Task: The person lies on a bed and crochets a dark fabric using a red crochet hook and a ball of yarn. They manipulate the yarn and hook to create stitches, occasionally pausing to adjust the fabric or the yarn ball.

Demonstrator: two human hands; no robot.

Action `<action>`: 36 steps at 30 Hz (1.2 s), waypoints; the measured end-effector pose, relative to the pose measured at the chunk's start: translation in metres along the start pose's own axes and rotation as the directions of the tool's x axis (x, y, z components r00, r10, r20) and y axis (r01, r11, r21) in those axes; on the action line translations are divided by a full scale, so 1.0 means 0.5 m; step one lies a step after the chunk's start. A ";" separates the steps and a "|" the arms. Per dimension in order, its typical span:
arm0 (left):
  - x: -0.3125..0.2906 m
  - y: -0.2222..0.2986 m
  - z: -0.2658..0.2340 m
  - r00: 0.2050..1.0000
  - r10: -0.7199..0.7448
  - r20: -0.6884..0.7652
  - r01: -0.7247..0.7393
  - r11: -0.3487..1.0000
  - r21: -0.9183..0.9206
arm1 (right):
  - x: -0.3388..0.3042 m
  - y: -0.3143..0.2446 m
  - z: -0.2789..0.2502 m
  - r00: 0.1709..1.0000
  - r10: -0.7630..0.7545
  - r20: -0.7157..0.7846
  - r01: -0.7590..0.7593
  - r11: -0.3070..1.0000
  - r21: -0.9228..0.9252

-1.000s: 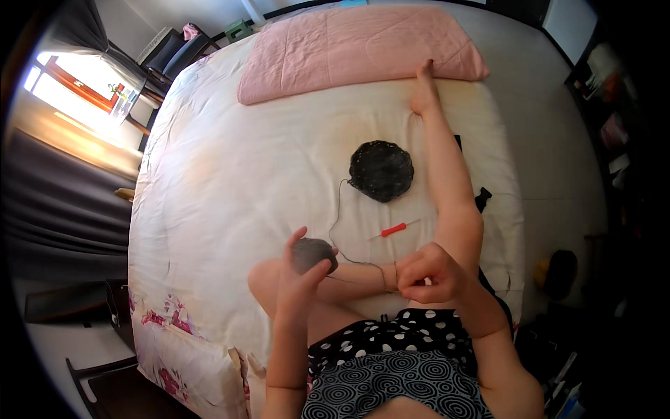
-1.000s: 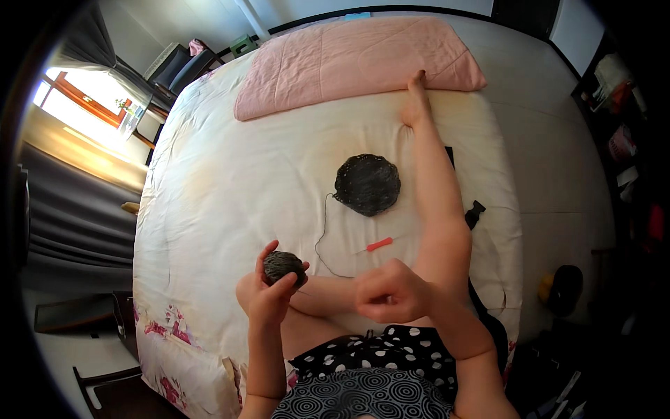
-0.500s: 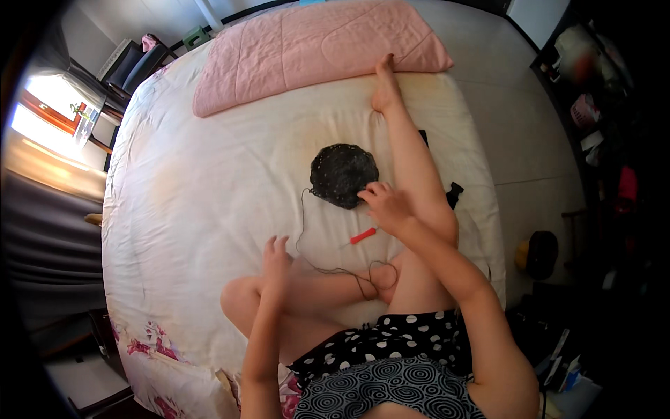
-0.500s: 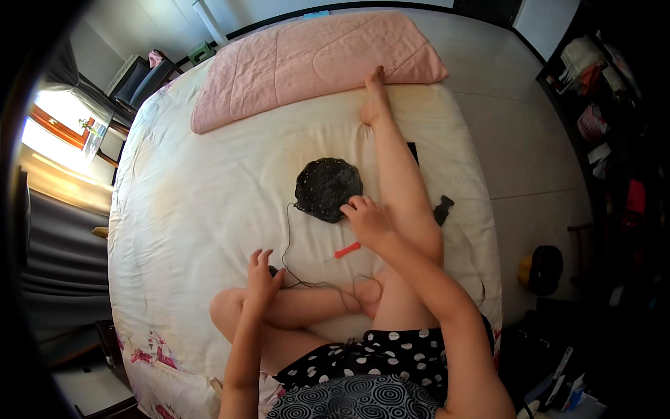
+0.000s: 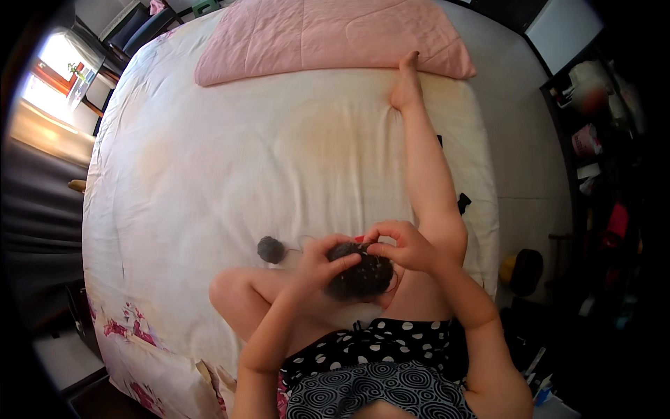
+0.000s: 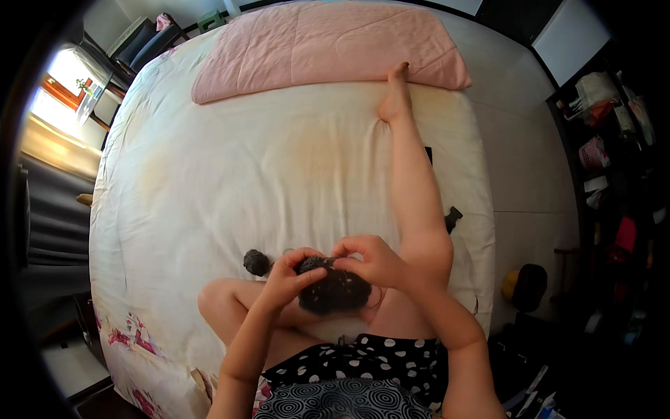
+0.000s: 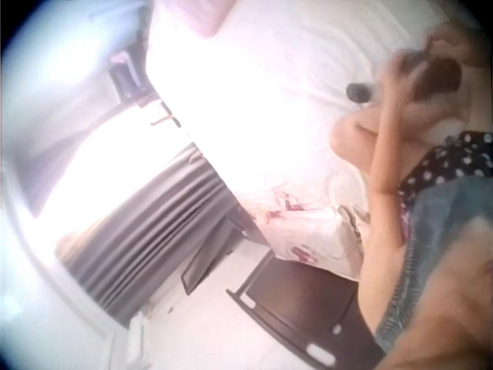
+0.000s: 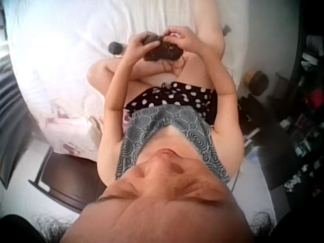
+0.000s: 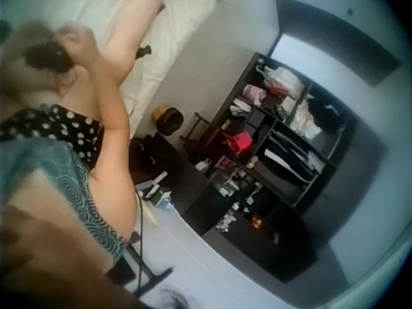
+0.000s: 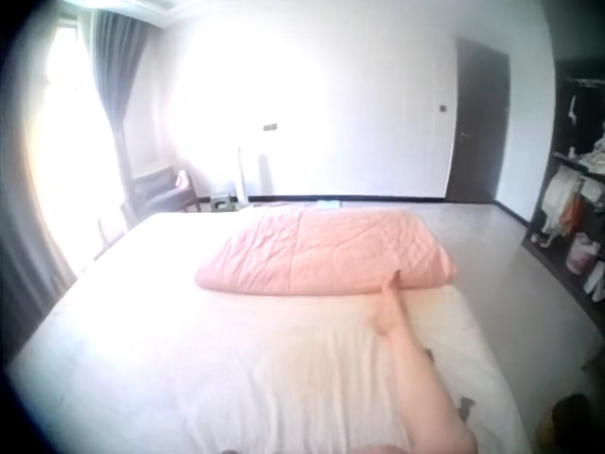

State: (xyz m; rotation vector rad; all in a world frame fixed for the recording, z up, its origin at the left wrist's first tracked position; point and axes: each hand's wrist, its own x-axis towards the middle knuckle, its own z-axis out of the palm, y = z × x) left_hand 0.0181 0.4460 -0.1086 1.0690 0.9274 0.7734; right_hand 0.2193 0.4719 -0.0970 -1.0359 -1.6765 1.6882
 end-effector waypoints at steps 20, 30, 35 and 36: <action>-0.128 0.033 0.066 0.980 -0.143 -0.142 0.104 0.962 -0.253 | -0.084 -0.116 0.101 0.602 -0.797 0.046 0.521 0.348 -0.779; -0.133 0.052 0.066 0.978 -0.145 -0.148 0.133 0.987 -0.089 | -0.079 -0.096 0.103 0.709 -0.701 0.084 0.484 0.396 -0.781; -0.130 0.050 0.045 0.983 -0.167 -0.076 0.168 0.986 0.010 | -0.069 -0.078 0.099 0.761 -0.639 -0.112 0.384 0.583 -0.716; -0.130 0.047 0.040 0.985 -0.164 -0.053 0.166 0.985 0.049 | -0.067 -0.082 0.098 0.794 -0.592 -0.142 0.370 0.654 -0.660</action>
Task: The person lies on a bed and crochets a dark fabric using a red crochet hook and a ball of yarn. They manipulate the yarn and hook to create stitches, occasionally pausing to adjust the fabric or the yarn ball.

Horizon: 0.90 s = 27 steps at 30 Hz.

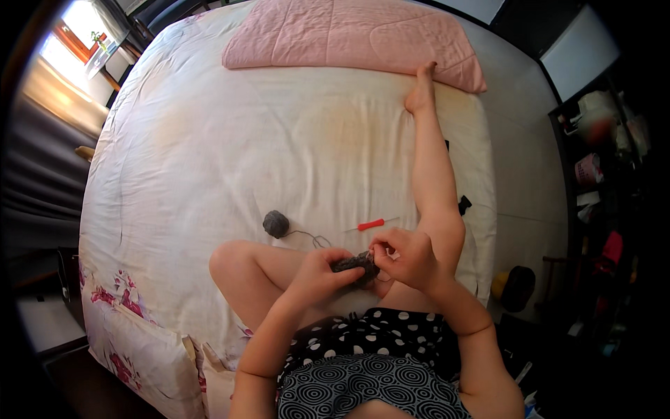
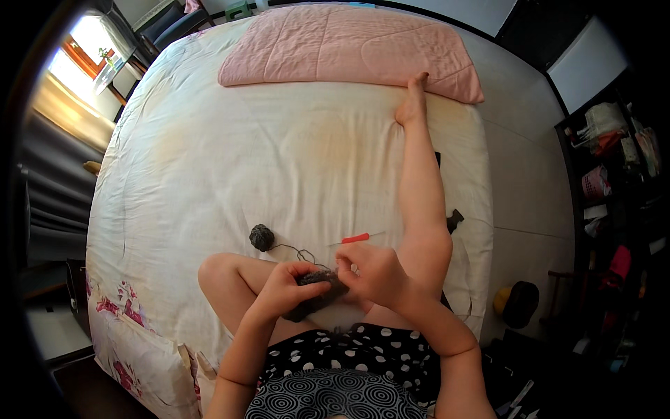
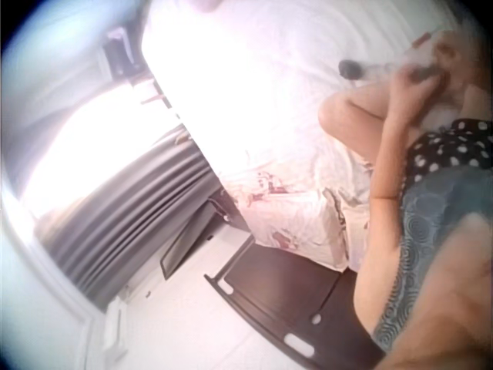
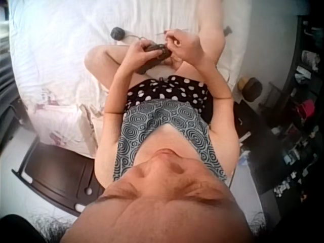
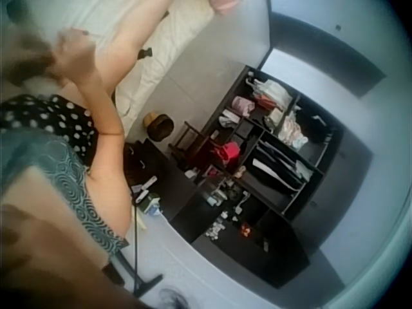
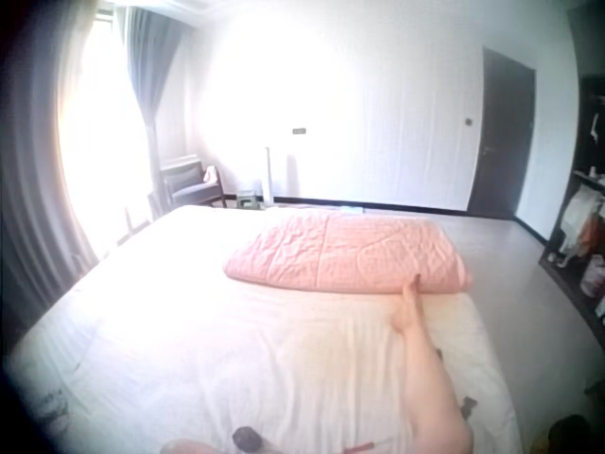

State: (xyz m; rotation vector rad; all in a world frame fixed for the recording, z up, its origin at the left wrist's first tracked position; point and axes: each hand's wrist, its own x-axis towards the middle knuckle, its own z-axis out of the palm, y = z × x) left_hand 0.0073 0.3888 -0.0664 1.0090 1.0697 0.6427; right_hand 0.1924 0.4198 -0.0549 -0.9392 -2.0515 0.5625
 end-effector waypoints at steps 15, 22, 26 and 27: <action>0.007 -0.034 -0.038 0.996 -0.088 -0.022 0.082 0.976 -0.204 | 0.125 0.198 -0.077 0.814 0.540 -0.211 -0.428 0.806 0.409; 0.016 -0.063 -0.056 0.991 -0.093 -0.098 0.075 0.982 -0.174 | 0.203 0.434 -0.079 0.746 0.531 -0.401 -0.539 0.836 0.104; 0.009 -0.062 -0.059 0.988 -0.087 -0.127 0.061 0.980 -0.191 | 0.270 0.390 -0.128 0.678 0.715 -0.170 -0.717 0.694 0.059; 0.008 -0.054 -0.056 0.989 -0.087 -0.117 0.062 0.978 -0.201 | 0.269 0.413 -0.134 0.711 0.667 -0.222 -0.701 0.697 -0.153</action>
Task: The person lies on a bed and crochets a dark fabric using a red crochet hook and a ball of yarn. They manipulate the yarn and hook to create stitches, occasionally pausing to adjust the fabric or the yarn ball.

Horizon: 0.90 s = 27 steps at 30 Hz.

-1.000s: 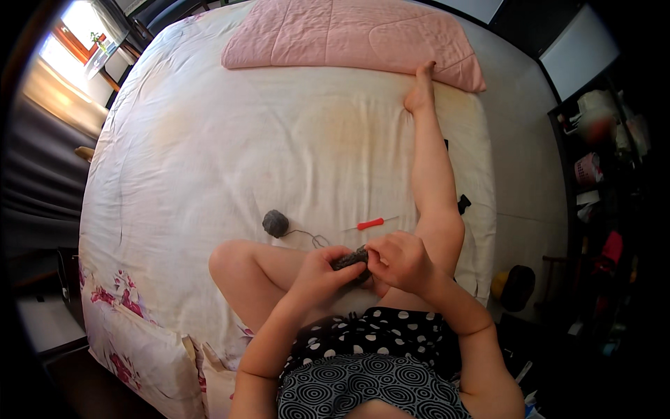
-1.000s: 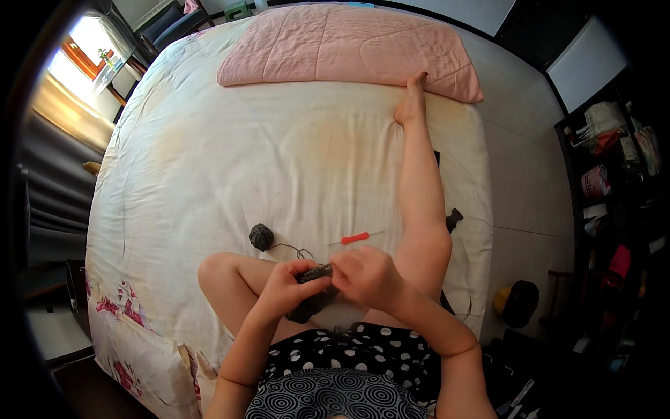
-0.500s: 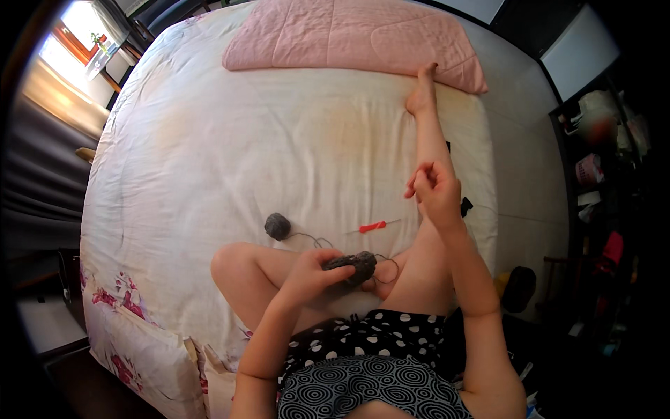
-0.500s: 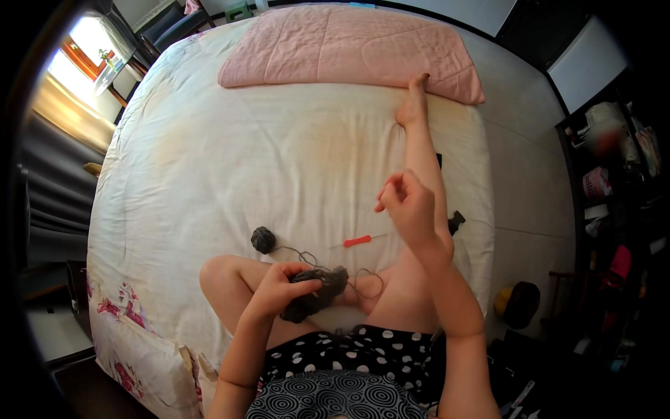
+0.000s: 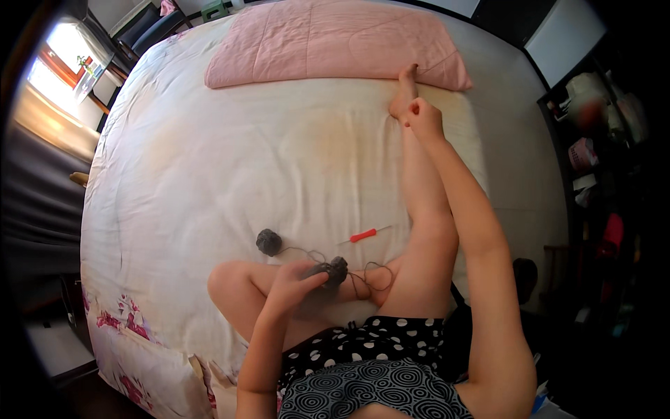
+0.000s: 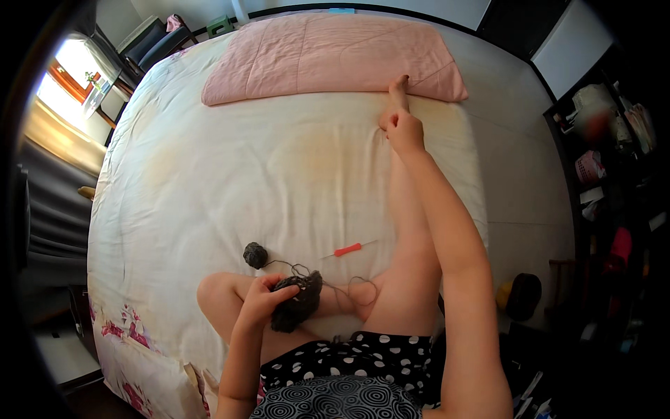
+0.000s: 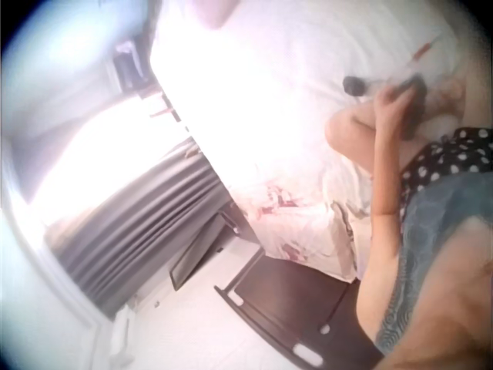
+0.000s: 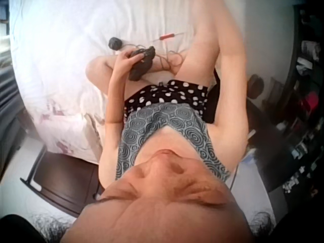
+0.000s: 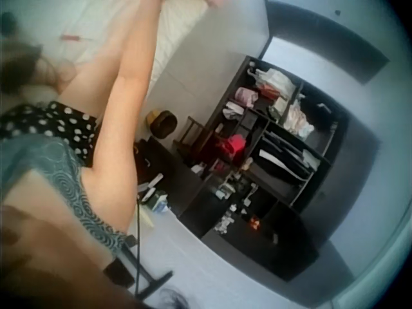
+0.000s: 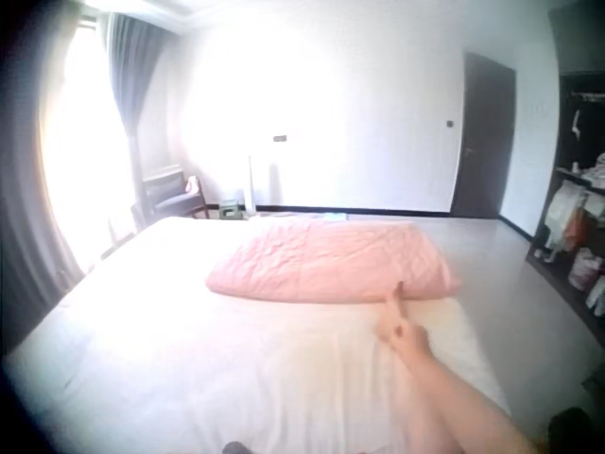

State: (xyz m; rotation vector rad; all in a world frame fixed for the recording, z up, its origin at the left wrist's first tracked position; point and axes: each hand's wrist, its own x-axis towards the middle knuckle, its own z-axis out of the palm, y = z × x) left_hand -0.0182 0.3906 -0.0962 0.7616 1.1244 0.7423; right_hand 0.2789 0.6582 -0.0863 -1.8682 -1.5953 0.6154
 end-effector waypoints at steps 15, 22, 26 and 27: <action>-0.034 0.111 0.028 0.984 0.109 0.138 -0.174 0.713 0.679 | -0.421 -0.060 -0.032 0.550 -0.372 0.747 -0.160 0.832 0.532; -0.022 0.026 -0.027 0.944 0.236 0.231 -0.271 0.954 0.130 | -0.451 0.030 -0.050 0.611 -0.421 0.671 -0.256 0.697 0.670; -0.021 0.024 0.004 0.965 0.121 0.234 -0.128 0.992 0.014 | -0.429 0.026 0.009 0.455 -0.429 0.780 -0.479 0.620 0.621; -0.020 0.027 0.017 0.967 0.107 0.232 -0.117 0.993 0.031 | -0.435 0.021 0.032 0.467 -0.462 0.754 -0.442 0.617 0.651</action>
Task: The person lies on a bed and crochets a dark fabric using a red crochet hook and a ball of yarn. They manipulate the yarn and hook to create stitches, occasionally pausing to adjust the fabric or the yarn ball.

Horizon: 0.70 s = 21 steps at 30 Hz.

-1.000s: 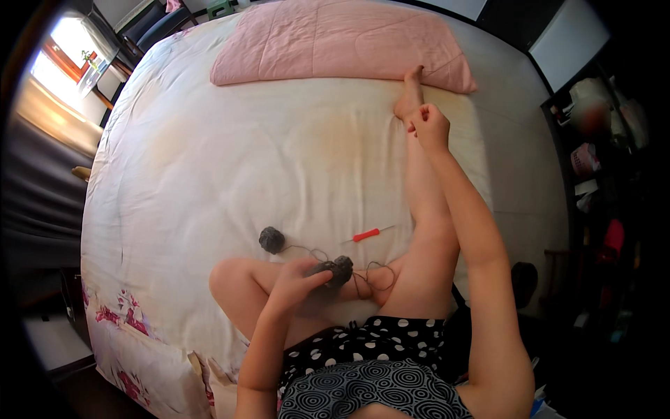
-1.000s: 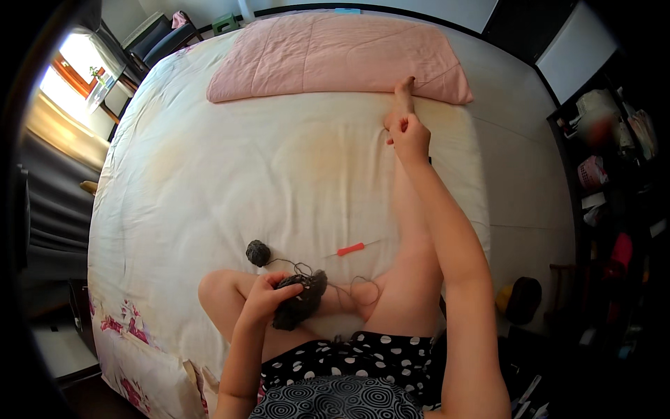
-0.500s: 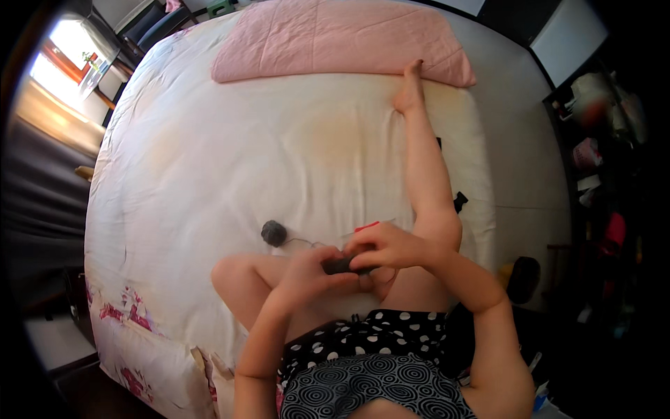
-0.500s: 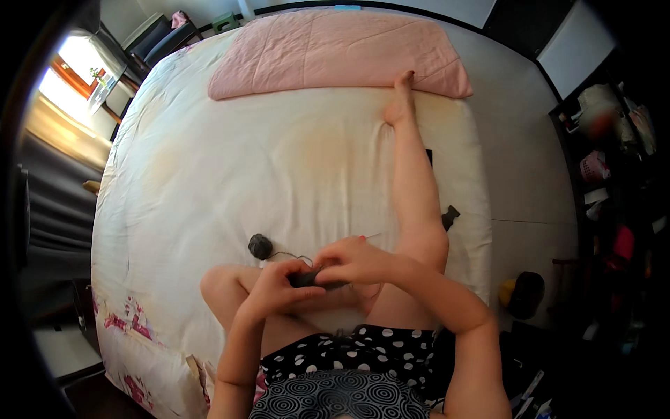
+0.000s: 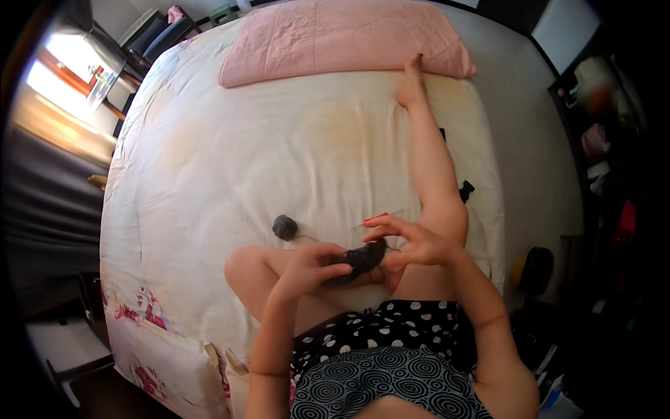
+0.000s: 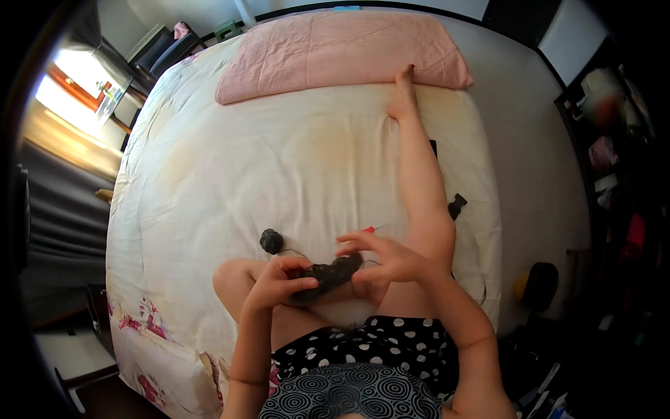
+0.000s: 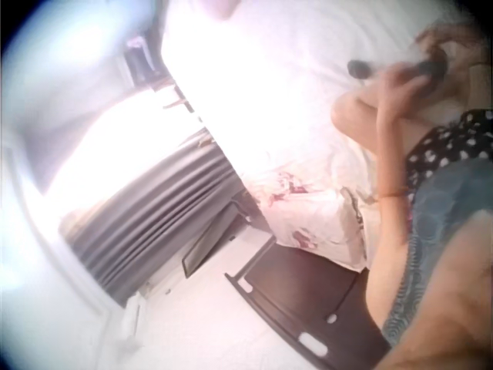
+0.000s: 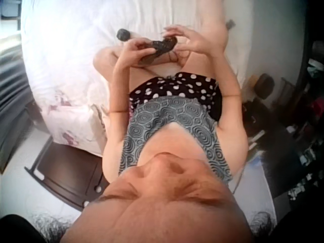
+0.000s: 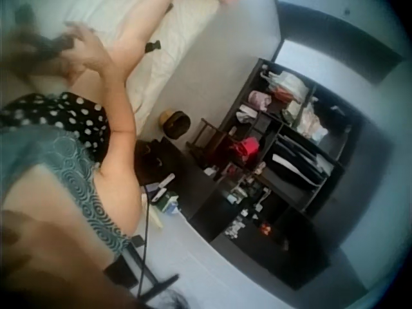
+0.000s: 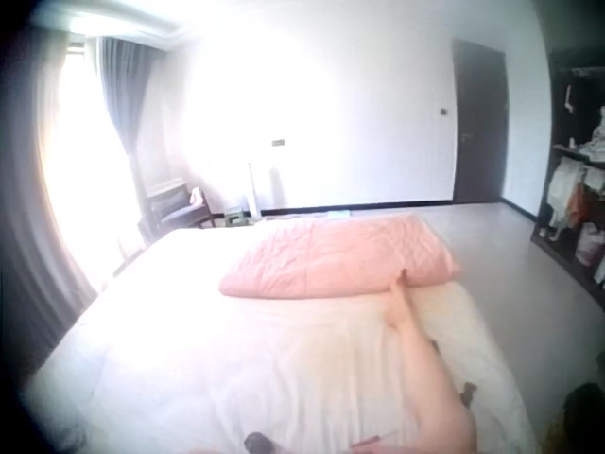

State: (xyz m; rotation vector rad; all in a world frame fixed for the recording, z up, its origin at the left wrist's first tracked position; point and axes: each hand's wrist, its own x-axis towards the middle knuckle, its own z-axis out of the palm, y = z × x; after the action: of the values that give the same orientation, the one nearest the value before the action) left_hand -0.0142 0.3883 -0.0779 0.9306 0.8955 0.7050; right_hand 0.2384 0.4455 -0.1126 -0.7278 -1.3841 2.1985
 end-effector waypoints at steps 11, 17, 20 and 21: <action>0.010 -0.041 -0.038 0.997 -0.068 -0.037 0.077 0.911 0.406 | -0.001 -0.004 0.088 0.936 -0.170 -0.308 0.138 0.983 -0.125; 0.014 -0.058 -0.033 0.996 -0.050 -0.075 0.064 0.977 0.204 | 0.003 0.058 0.076 0.914 -0.133 -0.384 0.168 0.984 0.059; 0.012 -0.063 -0.035 0.995 -0.026 -0.099 0.043 0.983 0.176 | 0.009 0.080 0.069 0.890 -0.098 -0.445 0.154 0.984 0.092; 0.012 -0.065 -0.036 0.994 -0.028 -0.101 0.045 0.984 0.174 | 0.008 0.078 0.072 0.896 -0.111 -0.430 0.154 0.986 0.068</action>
State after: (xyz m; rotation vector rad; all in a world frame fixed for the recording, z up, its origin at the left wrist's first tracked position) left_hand -0.0232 0.3859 -0.1144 1.0404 1.0730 0.6519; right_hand 0.2092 0.4077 -0.1358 -0.9749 -1.0596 1.8446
